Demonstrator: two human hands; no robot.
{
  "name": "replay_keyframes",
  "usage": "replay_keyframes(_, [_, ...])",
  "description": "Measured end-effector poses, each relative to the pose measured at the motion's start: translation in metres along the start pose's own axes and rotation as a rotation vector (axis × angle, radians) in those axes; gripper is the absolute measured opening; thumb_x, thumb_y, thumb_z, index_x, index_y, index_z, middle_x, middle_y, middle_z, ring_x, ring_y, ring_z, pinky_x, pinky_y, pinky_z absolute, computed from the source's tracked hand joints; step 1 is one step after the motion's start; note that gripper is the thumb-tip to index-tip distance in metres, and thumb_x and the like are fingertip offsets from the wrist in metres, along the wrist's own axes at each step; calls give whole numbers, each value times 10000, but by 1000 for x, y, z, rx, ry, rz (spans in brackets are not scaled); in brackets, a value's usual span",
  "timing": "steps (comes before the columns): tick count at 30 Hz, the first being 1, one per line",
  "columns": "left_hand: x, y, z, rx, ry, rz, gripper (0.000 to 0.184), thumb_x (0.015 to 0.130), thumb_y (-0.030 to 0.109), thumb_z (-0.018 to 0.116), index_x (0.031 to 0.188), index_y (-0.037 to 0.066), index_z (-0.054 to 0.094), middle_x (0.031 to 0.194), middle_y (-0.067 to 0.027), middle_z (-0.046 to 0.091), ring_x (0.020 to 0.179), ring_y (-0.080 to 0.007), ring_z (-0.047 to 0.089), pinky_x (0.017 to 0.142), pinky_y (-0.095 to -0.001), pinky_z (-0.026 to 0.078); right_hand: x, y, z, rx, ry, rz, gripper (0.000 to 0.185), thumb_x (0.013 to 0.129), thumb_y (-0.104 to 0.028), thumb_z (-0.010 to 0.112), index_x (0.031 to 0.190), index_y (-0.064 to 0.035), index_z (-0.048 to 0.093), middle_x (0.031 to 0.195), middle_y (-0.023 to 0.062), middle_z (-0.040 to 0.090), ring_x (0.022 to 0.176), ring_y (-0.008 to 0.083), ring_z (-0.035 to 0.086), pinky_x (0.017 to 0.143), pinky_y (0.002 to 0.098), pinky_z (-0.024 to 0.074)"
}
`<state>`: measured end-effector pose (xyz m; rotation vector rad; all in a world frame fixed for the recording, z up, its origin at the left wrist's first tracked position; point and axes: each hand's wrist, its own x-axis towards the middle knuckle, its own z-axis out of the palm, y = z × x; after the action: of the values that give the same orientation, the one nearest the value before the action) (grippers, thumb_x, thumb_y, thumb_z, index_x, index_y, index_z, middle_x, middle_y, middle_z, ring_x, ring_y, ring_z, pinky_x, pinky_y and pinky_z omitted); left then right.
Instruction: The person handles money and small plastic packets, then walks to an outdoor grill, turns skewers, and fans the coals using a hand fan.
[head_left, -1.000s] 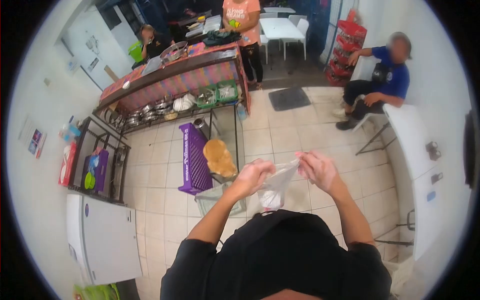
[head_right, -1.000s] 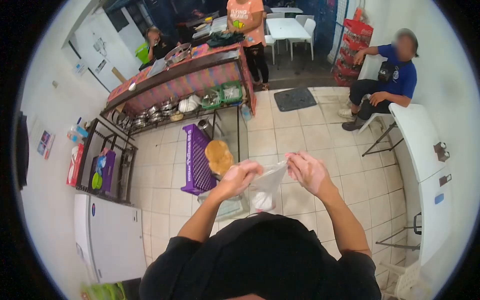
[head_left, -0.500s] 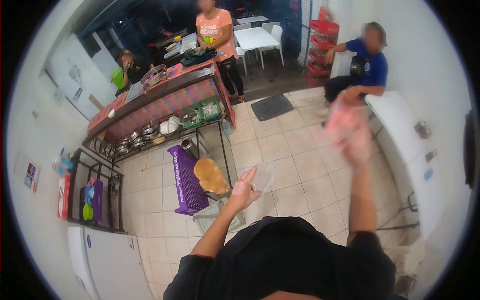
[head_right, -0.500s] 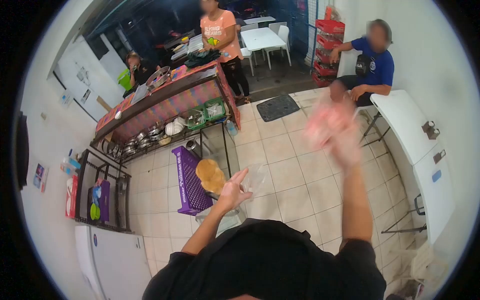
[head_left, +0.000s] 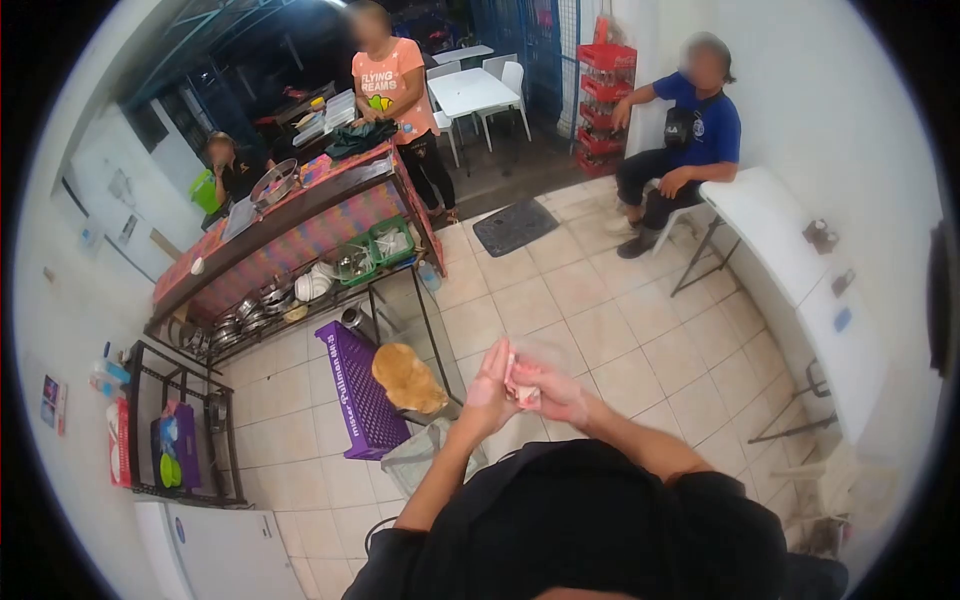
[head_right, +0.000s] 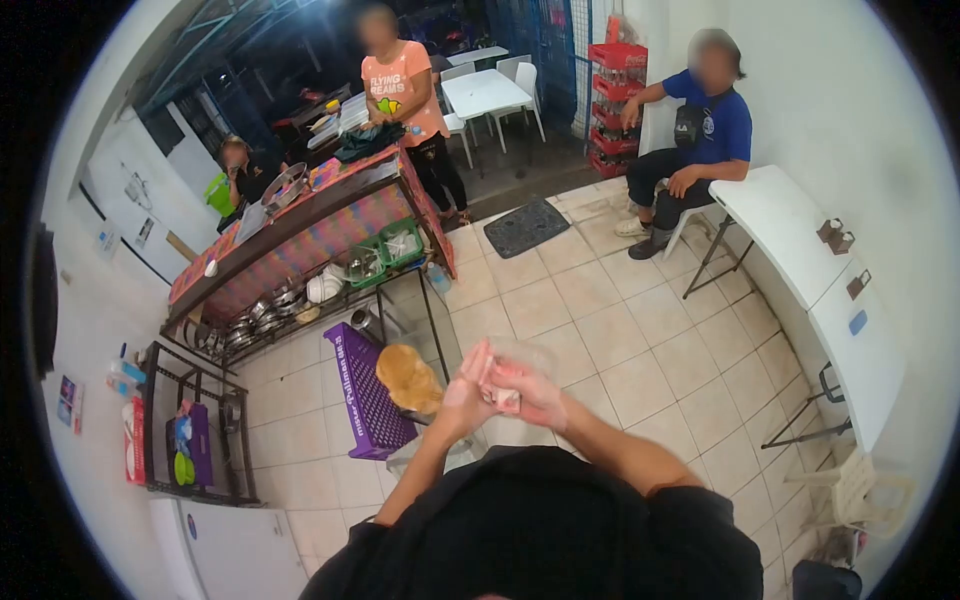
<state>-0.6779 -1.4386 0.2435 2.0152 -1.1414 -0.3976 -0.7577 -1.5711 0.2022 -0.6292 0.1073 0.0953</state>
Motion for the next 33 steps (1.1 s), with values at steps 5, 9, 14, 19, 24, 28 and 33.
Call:
replay_keyframes(5, [0, -24, 2, 73, -34, 95, 968, 616, 60, 745, 1414, -16, 204, 1418, -246, 297, 1121, -364, 510, 896, -353, 469, 18, 8, -23, -17, 99, 50, 337, 902, -129, 562, 1215, -37, 475, 1008, 46, 604, 890, 145, 608, 783, 293, 508])
replay_keyframes(9, [4, -30, 4, -17, -113, 45, 981, 594, 75, 757, 1414, -7, 223, 1419, -233, 305, 1219, -362, 437, 968, -351, 427, 46, 15, -46, -316, 208, 162, 329, 902, -108, 525, 1227, -73, 491, 1055, 79, 595, 975, 180, 586, 829, 319, 484])
replay_keyframes(14, [6, -36, 4, 6, -167, 138, 1028, 585, 125, 779, 1422, -3, 196, 1435, -224, 285, 1226, -342, 402, 985, -339, 379, 71, 64, -50, -1073, 213, 304, 369, 870, -185, 537, 1227, -93, 518, 1128, 106, 574, 1094, 248, 531, 928, 368, 420])
replay_keyframes(19, [10, -63, -5, -168, -274, 91, 1046, 588, 113, 805, 1433, 9, 197, 1447, -194, 277, 994, -245, 585, 712, -287, 525, 99, 82, -67, -1578, -127, 247, 411, 836, -241, 551, 1223, -103, 531, 1182, 127, 552, 1144, 278, 489, 975, 385, 373])
replay_keyframes(24, [32, -93, -7, -200, -156, -17, 1083, 581, 153, 828, 1437, 2, 181, 1454, -201, 254, 954, -218, 582, 690, -276, 517, 140, 63, -85, -1944, -187, 198, 456, 802, -297, 565, 1218, -112, 544, 1236, 148, 530, 1194, 308, 448, 1022, 402, 327])
replay_keyframes(28, [65, -112, 0, -75, -18, 128, 1097, 578, 217, 840, 1431, -11, 190, 1453, -201, 257, 951, -220, 586, 709, -290, 514, 153, 41, -126, -1936, -191, 219, 468, 798, -333, 546, 1215, -121, 551, 1253, 157, 525, 1203, 324, 440, 1038, 404, 315])
replay_keyframes(33, [134, -116, 5, -168, -134, 4, 1107, 573, 281, 841, 1424, -21, 201, 1436, -218, 277, 917, -232, 597, 722, -284, 507, 194, 49, -249, -1823, -34, 93, 466, 810, -372, 516, 1191, -108, 564, 1256, 155, 526, 1183, 322, 460, 1003, 416, 361])
